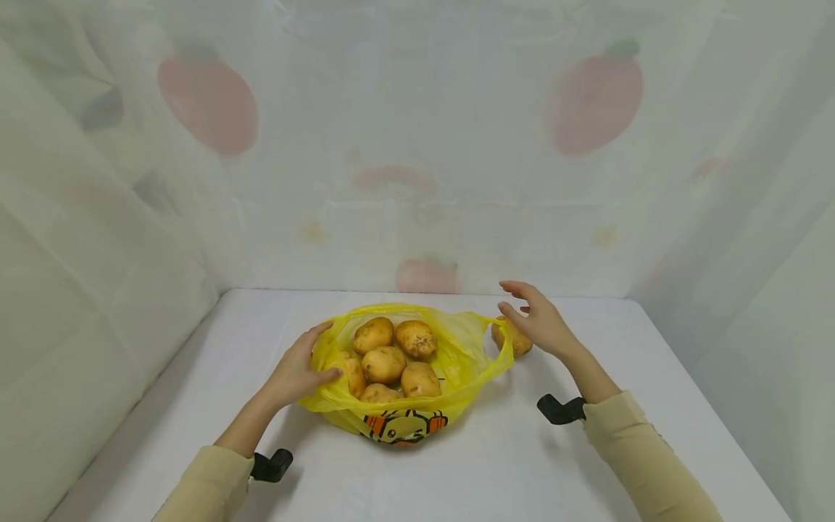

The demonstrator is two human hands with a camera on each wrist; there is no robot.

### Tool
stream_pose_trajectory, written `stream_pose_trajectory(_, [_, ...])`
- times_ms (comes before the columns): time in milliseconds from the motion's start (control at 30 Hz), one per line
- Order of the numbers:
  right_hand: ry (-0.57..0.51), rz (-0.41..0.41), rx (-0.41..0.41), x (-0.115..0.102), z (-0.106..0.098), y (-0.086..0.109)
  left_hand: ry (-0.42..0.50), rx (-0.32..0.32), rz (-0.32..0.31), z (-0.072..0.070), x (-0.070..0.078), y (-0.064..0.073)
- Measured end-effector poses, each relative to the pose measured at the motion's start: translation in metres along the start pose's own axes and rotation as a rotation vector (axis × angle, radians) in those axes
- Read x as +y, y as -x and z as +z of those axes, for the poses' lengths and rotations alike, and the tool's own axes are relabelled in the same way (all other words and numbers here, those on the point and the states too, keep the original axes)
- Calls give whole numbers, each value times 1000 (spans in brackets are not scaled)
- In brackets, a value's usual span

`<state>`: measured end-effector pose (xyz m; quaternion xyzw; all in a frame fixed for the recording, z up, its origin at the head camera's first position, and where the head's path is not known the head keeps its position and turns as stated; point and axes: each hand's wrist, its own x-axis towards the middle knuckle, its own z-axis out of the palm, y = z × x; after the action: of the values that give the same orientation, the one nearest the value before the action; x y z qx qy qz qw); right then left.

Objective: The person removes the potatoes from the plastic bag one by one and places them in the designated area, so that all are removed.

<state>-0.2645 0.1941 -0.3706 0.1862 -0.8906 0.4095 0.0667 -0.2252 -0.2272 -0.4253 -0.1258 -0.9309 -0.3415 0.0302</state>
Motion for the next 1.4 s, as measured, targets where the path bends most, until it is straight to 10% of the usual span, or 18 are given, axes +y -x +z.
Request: stream_pose_trajectory(1400, [-33, -168, -494, -35, 99, 6, -4, 3, 3, 2, 4, 0])
